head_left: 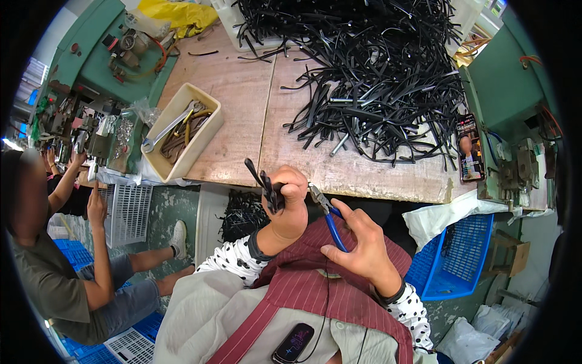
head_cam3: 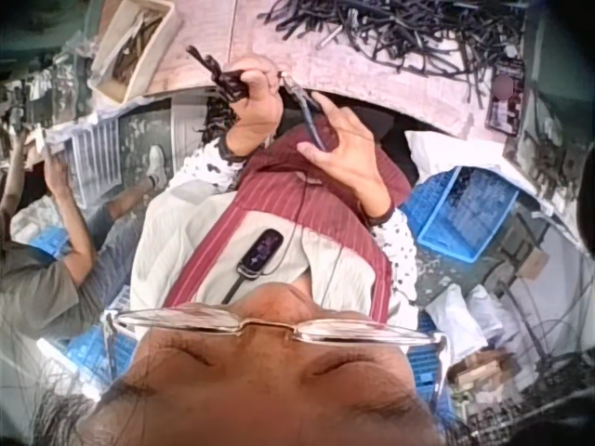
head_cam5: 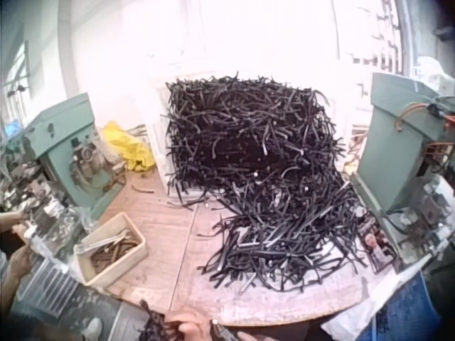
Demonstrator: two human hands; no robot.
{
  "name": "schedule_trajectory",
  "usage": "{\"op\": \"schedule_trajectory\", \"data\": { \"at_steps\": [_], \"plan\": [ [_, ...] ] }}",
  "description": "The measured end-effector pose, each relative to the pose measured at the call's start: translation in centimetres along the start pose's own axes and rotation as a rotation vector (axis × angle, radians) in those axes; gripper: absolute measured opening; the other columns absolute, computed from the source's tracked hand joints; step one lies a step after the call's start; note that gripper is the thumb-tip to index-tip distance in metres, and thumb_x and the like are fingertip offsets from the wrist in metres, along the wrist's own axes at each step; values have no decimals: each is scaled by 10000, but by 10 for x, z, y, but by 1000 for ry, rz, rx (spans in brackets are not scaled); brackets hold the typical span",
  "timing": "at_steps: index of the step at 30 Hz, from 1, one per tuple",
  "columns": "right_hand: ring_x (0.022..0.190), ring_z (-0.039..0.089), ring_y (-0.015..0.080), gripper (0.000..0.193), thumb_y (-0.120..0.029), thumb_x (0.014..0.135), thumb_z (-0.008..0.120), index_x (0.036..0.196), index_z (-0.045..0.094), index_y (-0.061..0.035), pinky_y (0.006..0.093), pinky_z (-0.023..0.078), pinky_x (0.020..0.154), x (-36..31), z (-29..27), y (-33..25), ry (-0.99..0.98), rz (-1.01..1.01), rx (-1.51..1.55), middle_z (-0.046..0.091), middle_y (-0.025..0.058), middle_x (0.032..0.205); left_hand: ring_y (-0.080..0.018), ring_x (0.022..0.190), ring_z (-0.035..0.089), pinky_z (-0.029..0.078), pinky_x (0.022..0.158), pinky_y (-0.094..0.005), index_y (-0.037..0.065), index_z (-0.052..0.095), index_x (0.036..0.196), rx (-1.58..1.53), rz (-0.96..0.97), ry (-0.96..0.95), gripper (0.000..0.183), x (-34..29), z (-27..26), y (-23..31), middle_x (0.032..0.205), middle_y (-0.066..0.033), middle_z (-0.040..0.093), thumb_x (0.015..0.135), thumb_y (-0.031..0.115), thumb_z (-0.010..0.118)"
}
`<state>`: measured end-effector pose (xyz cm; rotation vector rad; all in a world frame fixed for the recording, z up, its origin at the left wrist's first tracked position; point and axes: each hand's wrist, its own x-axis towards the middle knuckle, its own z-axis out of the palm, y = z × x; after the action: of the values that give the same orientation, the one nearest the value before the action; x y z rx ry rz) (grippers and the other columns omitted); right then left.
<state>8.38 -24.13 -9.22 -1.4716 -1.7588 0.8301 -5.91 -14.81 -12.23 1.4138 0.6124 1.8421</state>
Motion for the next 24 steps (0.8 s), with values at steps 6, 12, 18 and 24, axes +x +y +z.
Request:
{"op": "schedule_trajectory", "data": {
  "at_steps": [6,12,18,24],
  "plan": [
    [649,557,264,772,-215,633,817,1338,527,-88,359,492,613,-1,2,0,-28,70,0,534,110,752,-75,550,375,304,490,-224,51,462,805,-144,-412,163,368,3,5,16,683,-16,439,1002,361,481],
    [631,577,234,737,-186,653,819,1326,540,-78,341,503,608,-4,5,2,-24,137,55,552,104,728,-43,512,333,292,458,-207,99,452,802,-257,-728,202,354,13,-2,13,662,13,436,1017,379,438],
    [624,566,187,722,-199,670,812,1324,534,-66,308,499,615,-5,6,7,10,236,104,587,93,763,-53,495,337,312,467,-223,110,469,862,-466,-892,277,321,16,-4,9,661,24,439,1012,392,443],
    [667,532,126,676,-248,689,818,1269,557,-17,281,486,646,-12,5,24,39,321,63,619,75,811,-59,516,414,302,433,-205,51,577,979,-268,-996,375,259,0,-38,10,674,30,478,988,300,511]
  ]
}}
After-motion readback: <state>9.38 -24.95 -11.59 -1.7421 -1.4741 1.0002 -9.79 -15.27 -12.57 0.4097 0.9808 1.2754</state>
